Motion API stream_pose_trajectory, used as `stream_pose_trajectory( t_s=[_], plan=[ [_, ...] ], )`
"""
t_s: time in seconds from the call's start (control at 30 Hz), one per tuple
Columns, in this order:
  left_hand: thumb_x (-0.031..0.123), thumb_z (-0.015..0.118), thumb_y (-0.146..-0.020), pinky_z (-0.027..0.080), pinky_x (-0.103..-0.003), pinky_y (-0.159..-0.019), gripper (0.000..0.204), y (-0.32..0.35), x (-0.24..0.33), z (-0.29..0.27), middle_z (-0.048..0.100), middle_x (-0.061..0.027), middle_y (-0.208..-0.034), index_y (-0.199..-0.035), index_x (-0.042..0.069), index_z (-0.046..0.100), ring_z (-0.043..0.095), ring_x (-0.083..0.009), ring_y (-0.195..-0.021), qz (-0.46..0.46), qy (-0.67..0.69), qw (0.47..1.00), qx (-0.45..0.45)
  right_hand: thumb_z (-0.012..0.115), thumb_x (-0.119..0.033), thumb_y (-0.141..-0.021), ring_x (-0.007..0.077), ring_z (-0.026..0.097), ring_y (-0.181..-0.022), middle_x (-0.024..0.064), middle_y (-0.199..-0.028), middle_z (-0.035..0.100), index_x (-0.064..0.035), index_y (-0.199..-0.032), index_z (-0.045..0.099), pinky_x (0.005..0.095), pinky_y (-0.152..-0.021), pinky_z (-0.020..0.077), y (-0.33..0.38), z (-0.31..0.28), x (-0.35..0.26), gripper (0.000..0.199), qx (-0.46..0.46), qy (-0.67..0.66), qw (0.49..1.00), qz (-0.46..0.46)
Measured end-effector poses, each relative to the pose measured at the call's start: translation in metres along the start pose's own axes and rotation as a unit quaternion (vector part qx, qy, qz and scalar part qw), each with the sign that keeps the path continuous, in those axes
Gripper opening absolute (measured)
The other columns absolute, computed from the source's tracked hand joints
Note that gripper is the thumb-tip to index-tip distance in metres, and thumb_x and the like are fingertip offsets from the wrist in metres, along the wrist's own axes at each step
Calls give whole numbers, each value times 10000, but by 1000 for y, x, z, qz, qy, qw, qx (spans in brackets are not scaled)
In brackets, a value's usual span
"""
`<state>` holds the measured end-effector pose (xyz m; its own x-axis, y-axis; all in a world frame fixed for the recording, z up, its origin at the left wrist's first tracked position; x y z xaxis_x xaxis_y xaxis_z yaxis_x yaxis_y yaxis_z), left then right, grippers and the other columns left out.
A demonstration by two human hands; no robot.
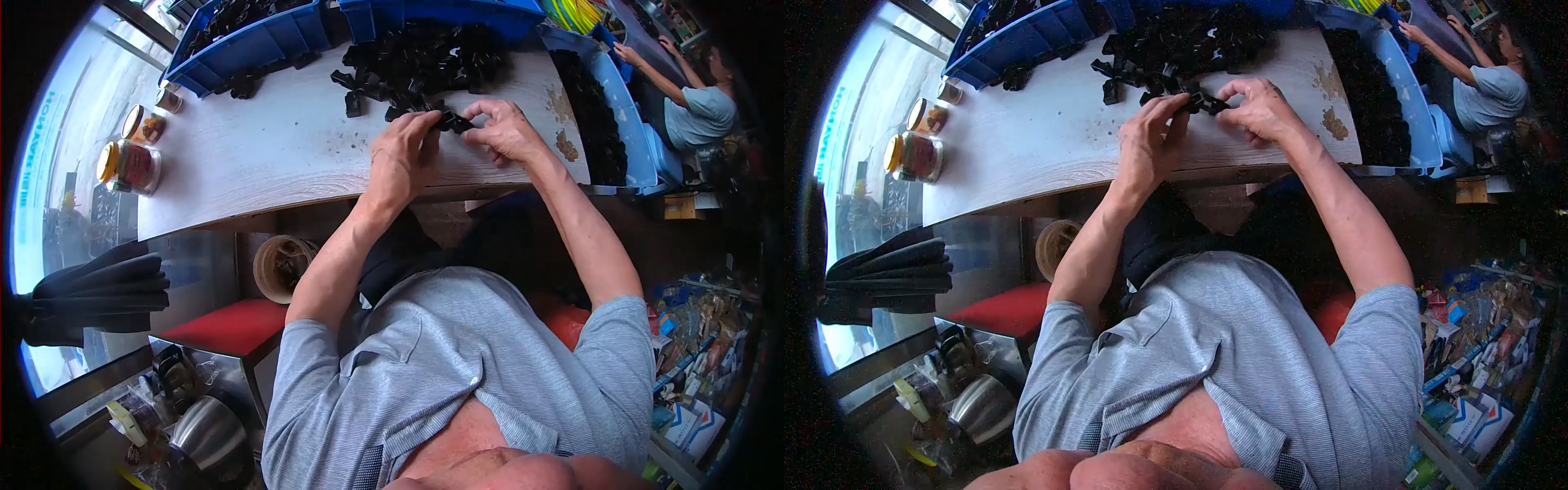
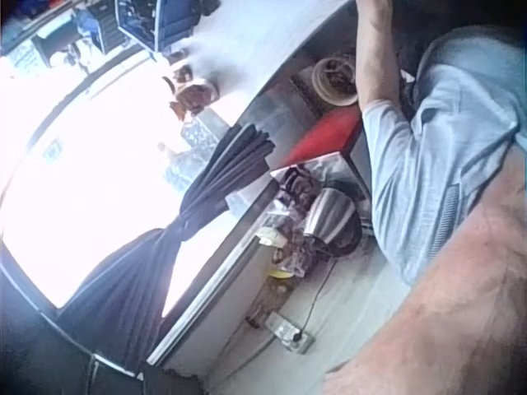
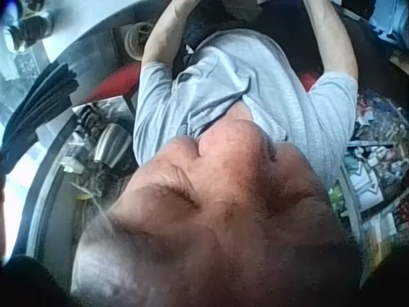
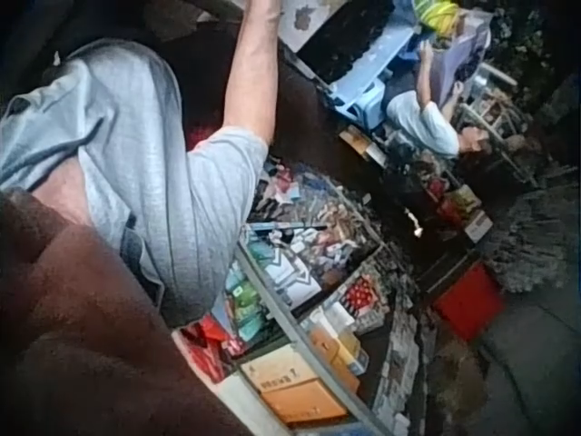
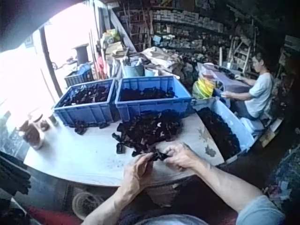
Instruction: Assembling small black plastic components by snapping pieces together at a workbench.
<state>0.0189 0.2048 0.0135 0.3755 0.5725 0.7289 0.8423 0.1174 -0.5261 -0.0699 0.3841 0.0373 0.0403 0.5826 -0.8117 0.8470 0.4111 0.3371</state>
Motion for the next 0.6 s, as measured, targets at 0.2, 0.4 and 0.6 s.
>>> stream_pose_trajectory(
  t_s=[0.2,0.4,0.6],
  plan=[
    [18,667,-833,571,-385,-801,307,-10,9,11,704,-126,-1093,-1131,73,712,695,-330,-934,125,-98,984,-78,647,-72,-800,89,499,-423,-23,-569,511,-69,-1118,667,250,-364,409,2,2,4,319,-6,17,1000,-24],
    [12,680,-778,569,-384,-852,460,-9,2,17,664,-119,-1205,-1227,107,668,667,-315,-1045,122,-121,978,-118,622,-57,-816,94,515,-427,-16,-564,521,-67,-1142,663,267,-376,434,5,5,3,329,6,1,1000,-19],
    [3,680,-760,575,-392,-852,486,-11,9,18,655,-122,-1212,-1238,91,661,669,-322,-1042,128,-132,975,-123,621,-62,-836,89,525,-440,-15,-575,539,-72,-1193,653,264,-388,464,2,2,11,358,3,3,1000,-22]
  ],
)
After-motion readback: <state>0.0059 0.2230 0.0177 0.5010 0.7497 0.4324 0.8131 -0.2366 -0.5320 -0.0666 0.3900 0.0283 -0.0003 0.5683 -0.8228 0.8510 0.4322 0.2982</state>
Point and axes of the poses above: each hand's wrist, its own y-axis away from the middle knuckle, its own z-axis out of the palm, x = y × z, the point moved 3 cm from there along -y, towards the middle knuckle
